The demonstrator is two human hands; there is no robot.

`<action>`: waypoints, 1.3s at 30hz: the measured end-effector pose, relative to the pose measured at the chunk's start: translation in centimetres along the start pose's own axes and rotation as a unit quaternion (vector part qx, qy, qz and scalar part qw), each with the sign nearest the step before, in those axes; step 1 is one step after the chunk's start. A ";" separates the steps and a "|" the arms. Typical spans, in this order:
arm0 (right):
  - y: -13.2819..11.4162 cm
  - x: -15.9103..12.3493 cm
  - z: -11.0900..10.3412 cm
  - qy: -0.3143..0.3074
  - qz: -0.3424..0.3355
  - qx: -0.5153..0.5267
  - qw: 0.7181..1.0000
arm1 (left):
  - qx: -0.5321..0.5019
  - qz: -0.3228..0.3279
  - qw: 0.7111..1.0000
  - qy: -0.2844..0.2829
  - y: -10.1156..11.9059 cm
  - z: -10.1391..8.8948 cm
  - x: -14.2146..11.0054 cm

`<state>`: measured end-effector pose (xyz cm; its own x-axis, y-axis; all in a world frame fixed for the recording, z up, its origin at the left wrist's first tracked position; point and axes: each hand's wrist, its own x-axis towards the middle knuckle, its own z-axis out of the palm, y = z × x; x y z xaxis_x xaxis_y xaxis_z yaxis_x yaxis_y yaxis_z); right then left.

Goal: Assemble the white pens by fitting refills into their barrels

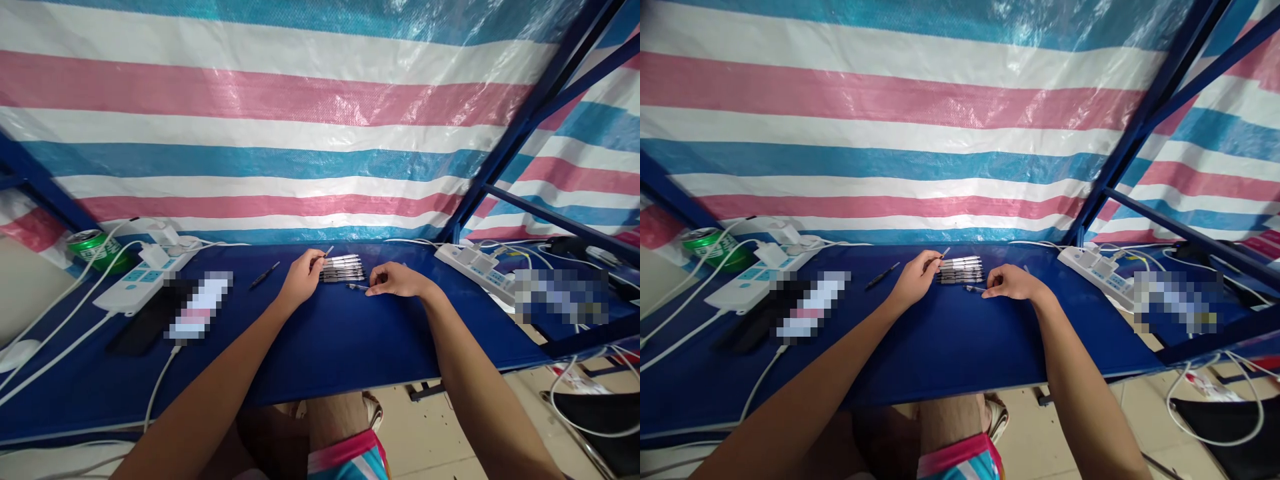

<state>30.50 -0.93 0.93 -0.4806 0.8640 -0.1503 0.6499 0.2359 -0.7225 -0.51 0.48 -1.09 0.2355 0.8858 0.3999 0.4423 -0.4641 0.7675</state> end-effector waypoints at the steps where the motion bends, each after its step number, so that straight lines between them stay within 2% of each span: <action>1: 0.0 0.0 0.1 -0.003 -0.010 0.010 1.000 | 0.002 0.002 1.000 0.001 0.0 0.1 0.0; 6: -0.6 -0.1 0.4 0.004 -0.044 0.035 0.998 | 0.043 0.009 0.999 0.005 0.2 0.3 -0.3; 10: -1.7 0.0 1.1 -0.031 -0.079 0.066 0.994 | 0.056 0.012 0.998 0.009 0.8 0.4 -0.4; 14: -2.6 0.2 2.1 -0.061 -0.099 0.031 0.993 | 0.064 0.021 0.998 0.006 1.2 0.6 -0.6; 18: -3.0 0.0 2.5 -0.061 -0.101 0.011 0.993 | 0.076 0.019 0.997 0.001 1.2 0.8 -0.7; 21: -3.3 -0.2 2.4 -0.030 -0.096 0.040 0.994 | 0.073 0.018 0.997 0.006 1.0 0.8 -0.6; 23: -3.4 0.0 2.3 0.017 -0.111 0.062 0.992 | 0.069 0.019 0.997 0.009 0.8 0.8 -0.6; 28: -3.1 0.9 2.6 0.134 -0.120 0.212 0.961 | 0.086 0.026 0.996 0.004 0.6 1.0 -0.5; 33: -2.6 1.4 3.0 0.150 -0.056 0.321 0.934 | 0.090 0.062 0.994 -0.014 0.8 1.2 -0.6; 39: -2.2 2.0 2.9 0.192 -0.097 0.403 0.890 | 0.081 0.080 0.993 -0.038 0.8 1.1 -0.8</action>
<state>26.41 -1.03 0.31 -0.2007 0.9665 0.1599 -0.1306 0.1354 -0.9821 0.61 -0.61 -1.32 0.3753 0.8010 0.4664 0.5266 -0.5983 0.6039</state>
